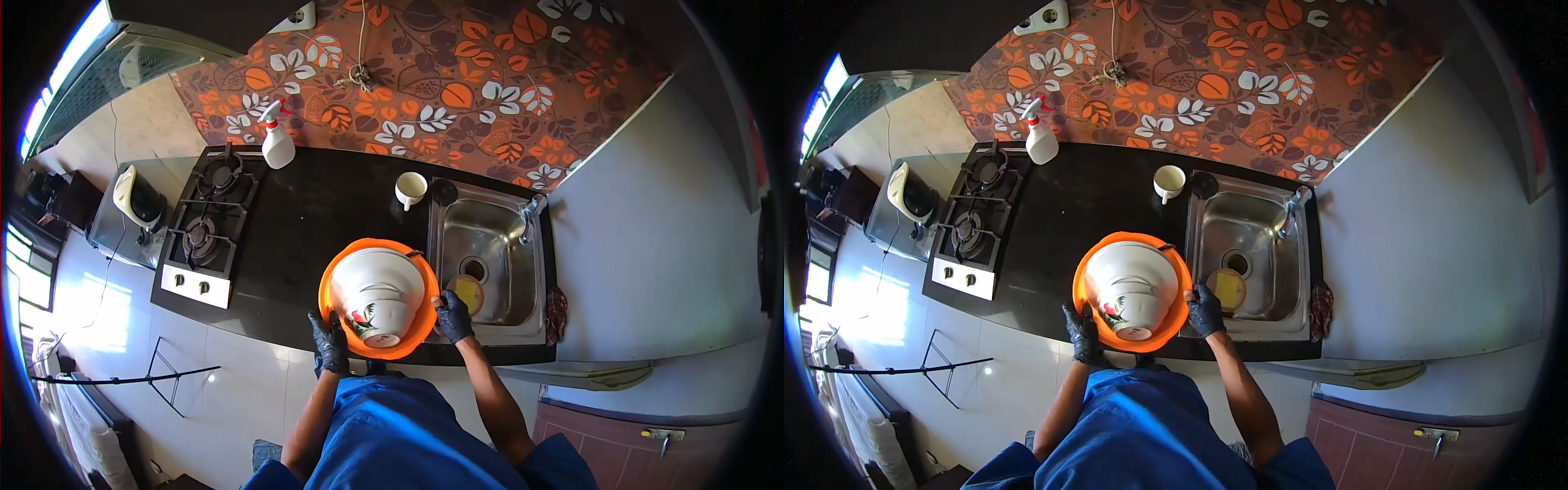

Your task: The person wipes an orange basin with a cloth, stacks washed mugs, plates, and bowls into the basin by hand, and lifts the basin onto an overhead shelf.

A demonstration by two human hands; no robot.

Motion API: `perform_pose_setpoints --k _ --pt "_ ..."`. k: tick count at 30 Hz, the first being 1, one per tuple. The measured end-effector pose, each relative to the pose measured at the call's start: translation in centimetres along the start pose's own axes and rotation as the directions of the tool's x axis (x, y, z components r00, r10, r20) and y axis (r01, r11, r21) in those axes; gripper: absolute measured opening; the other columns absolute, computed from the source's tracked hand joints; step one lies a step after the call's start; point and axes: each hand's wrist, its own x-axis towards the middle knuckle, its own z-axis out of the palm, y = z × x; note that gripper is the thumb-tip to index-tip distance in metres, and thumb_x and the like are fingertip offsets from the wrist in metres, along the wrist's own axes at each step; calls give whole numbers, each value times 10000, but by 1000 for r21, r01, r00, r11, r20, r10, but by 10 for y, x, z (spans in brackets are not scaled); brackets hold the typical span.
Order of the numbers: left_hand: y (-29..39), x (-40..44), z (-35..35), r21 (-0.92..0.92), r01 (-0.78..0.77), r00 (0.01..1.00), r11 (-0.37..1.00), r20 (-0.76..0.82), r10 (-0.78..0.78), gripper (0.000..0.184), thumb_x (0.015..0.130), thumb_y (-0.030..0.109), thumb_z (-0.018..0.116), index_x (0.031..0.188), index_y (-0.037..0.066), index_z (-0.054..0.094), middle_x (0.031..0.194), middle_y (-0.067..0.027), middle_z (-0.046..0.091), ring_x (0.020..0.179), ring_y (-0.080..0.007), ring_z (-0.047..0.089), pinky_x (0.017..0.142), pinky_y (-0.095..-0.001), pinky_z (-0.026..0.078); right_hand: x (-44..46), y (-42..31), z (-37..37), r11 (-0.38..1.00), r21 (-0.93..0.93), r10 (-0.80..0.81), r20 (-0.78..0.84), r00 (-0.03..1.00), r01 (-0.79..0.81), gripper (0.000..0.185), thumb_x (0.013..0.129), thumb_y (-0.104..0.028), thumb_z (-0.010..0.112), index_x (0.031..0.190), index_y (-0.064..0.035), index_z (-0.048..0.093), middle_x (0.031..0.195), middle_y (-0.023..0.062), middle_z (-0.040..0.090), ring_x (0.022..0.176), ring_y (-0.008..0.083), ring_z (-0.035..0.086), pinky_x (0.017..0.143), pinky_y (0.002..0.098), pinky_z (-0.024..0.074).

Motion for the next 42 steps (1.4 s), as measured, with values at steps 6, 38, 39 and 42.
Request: perform_pose_setpoints --k 6,38,39,42 --pt "-11 5 10 -26 -9 997 1000 -83 7 415 872 158 562 1238 -6 457 1099 -188 576 943 -335 569 838 -367 468 6 12 4 998 -65 9 -43 999 -12 220 848 -239 569 889 -23 566 703 73 587 597 226 495 607 341 431" --pt "11 97 -11 432 -667 745 607 389 542 442 825 225 594 1229 59 529 1319 -161 476 1155 -364 479 956 -400 399 -2 -66 25 931 -233 -362 -478 800 282 234 834 -268 592 852 -35 614 675 76 604 599 261 549 576 365 437" --pt "14 88 -13 394 -697 717 599 387 580 442 829 233 591 1233 64 529 1352 -149 453 1192 -360 455 985 -405 378 12 -71 25 904 -207 -426 -391 816 374 189 824 -221 586 853 -37 618 688 82 616 615 272 558 587 370 445" --pt "2 82 -13 430 -732 680 528 408 609 481 825 241 587 1270 82 500 1375 -140 427 1232 -354 414 1017 -420 335 42 -74 32 821 -432 -516 -279 810 373 192 833 -220 577 894 -49 641 745 93 635 613 274 565 588 356 447"
